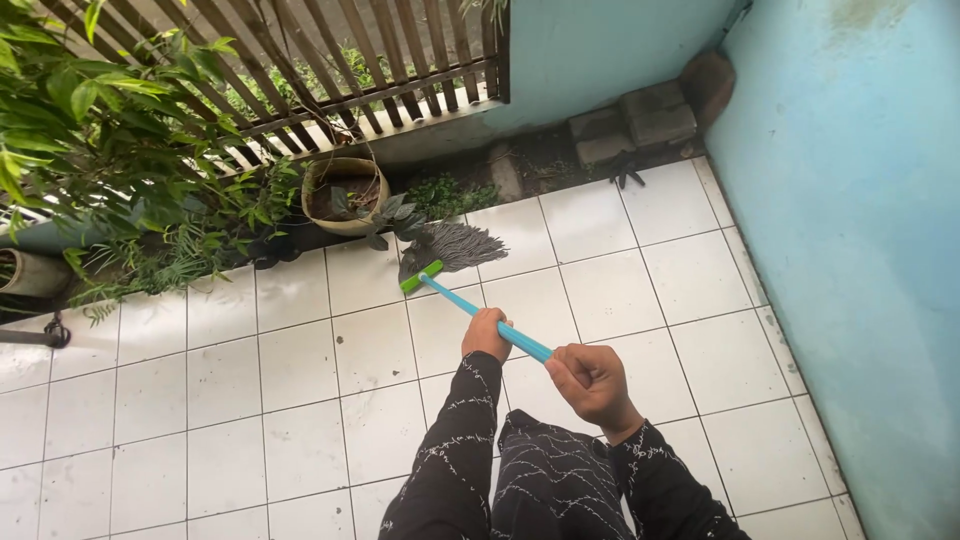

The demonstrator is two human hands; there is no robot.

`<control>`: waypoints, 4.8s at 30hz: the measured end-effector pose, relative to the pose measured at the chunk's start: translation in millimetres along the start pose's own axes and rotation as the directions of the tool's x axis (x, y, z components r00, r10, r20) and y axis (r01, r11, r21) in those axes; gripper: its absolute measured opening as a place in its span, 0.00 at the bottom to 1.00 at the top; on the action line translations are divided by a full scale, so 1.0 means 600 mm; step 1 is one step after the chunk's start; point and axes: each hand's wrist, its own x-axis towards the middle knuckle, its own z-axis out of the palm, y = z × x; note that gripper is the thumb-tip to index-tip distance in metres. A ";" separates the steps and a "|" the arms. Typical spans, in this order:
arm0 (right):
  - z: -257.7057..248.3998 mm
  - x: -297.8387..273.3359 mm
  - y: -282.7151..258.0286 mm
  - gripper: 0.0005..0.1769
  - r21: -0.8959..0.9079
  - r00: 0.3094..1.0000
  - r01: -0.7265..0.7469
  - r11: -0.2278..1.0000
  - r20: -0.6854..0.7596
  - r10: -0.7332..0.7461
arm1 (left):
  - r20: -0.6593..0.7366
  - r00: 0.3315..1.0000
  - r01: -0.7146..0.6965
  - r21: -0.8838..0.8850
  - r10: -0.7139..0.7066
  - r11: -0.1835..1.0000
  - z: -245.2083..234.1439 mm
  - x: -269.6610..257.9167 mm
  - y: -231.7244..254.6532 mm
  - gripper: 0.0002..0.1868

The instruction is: Mopping a tiled hallway floor with a string mop.

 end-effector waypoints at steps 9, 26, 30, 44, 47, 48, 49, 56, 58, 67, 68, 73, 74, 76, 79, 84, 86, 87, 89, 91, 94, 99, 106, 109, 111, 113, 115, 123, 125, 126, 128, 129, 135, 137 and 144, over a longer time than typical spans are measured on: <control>0.022 -0.026 0.009 0.27 -0.141 0.996 -0.084 0.986 -0.051 0.078 | -0.070 0.997 -0.032 -0.071 0.027 0.997 0.016 -0.032 -0.057 0.09; -0.107 -0.147 -0.096 0.27 -0.374 0.967 -0.121 0.919 -0.253 0.025 | -0.055 0.990 -0.139 -0.184 0.130 0.973 0.176 -0.080 0.106 0.10; -0.141 -0.186 -0.120 0.27 -0.428 0.952 -0.130 0.894 -0.305 -0.008 | 0.007 0.986 -0.162 -0.237 0.168 0.958 0.209 -0.098 0.165 0.10; -0.231 -0.334 -0.197 0.25 -0.509 0.794 -0.322 0.798 -0.605 -0.065 | 0.215 0.883 -0.342 -0.315 0.418 0.885 0.366 -0.159 0.330 0.11; -0.232 -0.350 -0.215 0.26 -0.503 0.746 -0.351 0.790 -0.660 -0.088 | 0.263 0.841 -0.372 -0.353 0.472 0.859 0.383 -0.169 0.361 0.10; -0.234 -0.363 -0.216 0.26 -0.506 0.729 -0.353 0.787 -0.676 -0.107 | 0.268 0.824 -0.389 -0.372 0.499 0.843 0.394 -0.176 0.370 0.10; -0.237 -0.375 -0.219 0.26 -0.505 0.717 -0.360 0.785 -0.688 -0.114 | 0.277 0.813 -0.398 -0.376 0.512 0.837 0.401 -0.184 0.382 0.10; -0.231 -0.418 -0.253 0.26 -0.534 0.614 -0.419 0.735 -0.763 -0.204 | 0.375 0.686 -0.433 -0.479 0.624 0.764 0.425 -0.231 0.456 0.11; -0.228 -0.428 -0.259 0.26 -0.537 0.584 -0.439 0.721 -0.780 -0.225 | 0.406 0.644 -0.435 -0.502 0.648 0.747 0.435 -0.243 0.470 0.11; -0.199 -0.449 -0.297 0.28 -0.505 0.436 -0.522 0.687 -0.851 -0.293 | 0.534 0.509 -0.433 -0.519 0.675 0.737 0.439 -0.304 0.516 0.09; -0.196 -0.445 -0.301 0.28 -0.495 0.415 -0.536 0.684 -0.860 -0.297 | 0.542 0.479 -0.452 -0.522 0.690 0.723 0.442 -0.304 0.518 0.10; -0.190 -0.437 -0.321 0.29 -0.467 0.335 -0.588 0.660 -0.884 -0.327 | 0.606 0.386 -0.465 -0.523 0.695 0.715 0.413 -0.313 0.544 0.10; -0.189 -0.437 -0.324 0.29 -0.452 0.312 -0.594 0.665 -0.892 -0.327 | 0.604 0.372 -0.488 -0.519 0.705 0.702 0.406 -0.316 0.547 0.10; -0.184 -0.436 -0.329 0.29 -0.439 0.286 -0.601 0.668 -0.899 -0.333 | 0.600 0.353 -0.514 -0.518 0.719 0.684 0.394 -0.321 0.549 0.10; -0.170 -0.432 -0.335 0.29 -0.424 0.254 -0.601 0.678 -0.905 -0.341 | 0.627 0.323 -0.519 -0.509 0.709 0.687 0.378 -0.326 0.541 0.11; -0.136 -0.427 -0.329 0.29 -0.430 0.268 -0.616 0.659 -0.902 -0.338 | 0.609 0.361 -0.497 -0.515 0.706 0.698 0.359 -0.331 0.510 0.10; -0.126 -0.432 -0.327 0.29 -0.435 0.283 -0.611 0.661 -0.900 -0.331 | 0.610 0.374 -0.488 -0.511 0.699 0.707 0.344 -0.336 0.502 0.10; -0.121 -0.435 -0.327 0.29 -0.436 0.299 -0.608 0.664 -0.900 -0.318 | 0.614 0.388 -0.476 -0.505 0.688 0.720 0.337 -0.339 0.500 0.11; -0.111 -0.446 -0.328 0.29 -0.443 0.313 -0.590 0.675 -0.896 -0.315 | 0.605 0.394 -0.484 -0.503 0.692 0.716 0.345 -0.350 0.482 0.11; -0.095 -0.464 -0.328 0.29 -0.441 0.328 -0.575 0.690 -0.896 -0.300 | 0.603 0.404 -0.487 -0.494 0.688 0.720 0.340 -0.368 0.466 0.11; -0.065 -0.494 -0.335 0.29 -0.448 0.346 -0.561 0.696 -0.891 -0.294 | 0.602 0.413 -0.491 -0.484 0.683 0.724 0.320 -0.401 0.448 0.11; -0.004 -0.558 -0.366 0.29 -0.459 0.355 -0.562 0.687 -0.885 -0.301 | 0.559 0.425 -0.514 -0.498 0.712 0.698 0.307 -0.482 0.395 0.11; 0.082 -0.652 -0.421 0.29 -0.470 0.371 -0.556 0.686 -0.878 -0.301 | 0.513 0.506 -0.488 -0.492 0.693 0.721 0.236 -0.627 0.349 0.11; 0.107 -0.683 -0.437 0.29 -0.480 0.384 -0.549 0.685 -0.872 -0.304 | 0.445 0.528 -0.520 -0.504 0.723 0.690 0.215 -0.674 0.333 0.10; 0.117 -0.701 -0.444 0.29 -0.477 0.379 -0.521 0.708 -0.872 -0.308 | 0.478 0.547 -0.523 -0.445 0.687 0.726 0.202 -0.699 0.332 0.10; 0.131 -0.722 -0.436 0.29 -0.465 0.389 -0.492 0.736 -0.874 -0.291 | 0.479 0.558 -0.518 -0.438 0.678 0.735 0.181 -0.713 0.328 0.09; 0.139 -0.743 -0.418 0.28 -0.452 0.398 -0.464 0.762 -0.875 -0.277 | 0.479 0.565 -0.512 -0.434 0.672 0.741 0.171 -0.714 0.321 0.09; 0.147 -0.789 -0.380 0.26 -0.425 0.548 -0.194 0.884 -0.795 -0.262 | 0.552 0.467 -0.594 -0.383 0.691 0.708 0.164 -0.704 0.305 0.08; 0.144 -0.781 -0.384 0.26 -0.435 0.536 -0.192 0.880 -0.797 -0.277 | 0.556 0.438 -0.608 -0.396 0.706 0.688 0.178 -0.693 0.300 0.08; 0.142 -0.776 -0.384 0.27 -0.448 0.532 -0.183 0.875 -0.793 -0.295 | 0.553 0.416 -0.622 -0.406 0.722 0.669 0.184 -0.685 0.296 0.08; 0.145 -0.765 -0.377 0.27 -0.447 0.522 -0.172 0.878 -0.797 -0.304 | 0.577 0.401 -0.626 -0.394 0.712 0.673 0.175 -0.670 0.300 0.08; 0.145 -0.758 -0.373 0.27 -0.450 0.518 -0.159 0.879 -0.796 -0.314 | 0.595 0.392 -0.630 -0.382 0.701 0.676 0.171 -0.661 0.303 0.08; 0.149 -0.714 -0.304 0.25 -0.457 0.500 -0.094 0.884 -0.790 -0.355 | 0.603 0.360 -0.681 -0.352 0.712 0.642 0.184 -0.578 0.278 0.07; 0.150 -0.700 -0.273 0.25 -0.433 0.506 -0.097 0.896 -0.797 -0.331 | 0.626 0.361 -0.681 -0.330 0.691 0.654 0.194 -0.546 0.263 0.07; 0.145 -0.615 -0.142 0.24 -0.382 0.532 -0.198 0.903 -0.815 -0.229 | 0.682 0.410 -0.671 -0.225 0.606 0.707 0.234 -0.398 0.214 0.08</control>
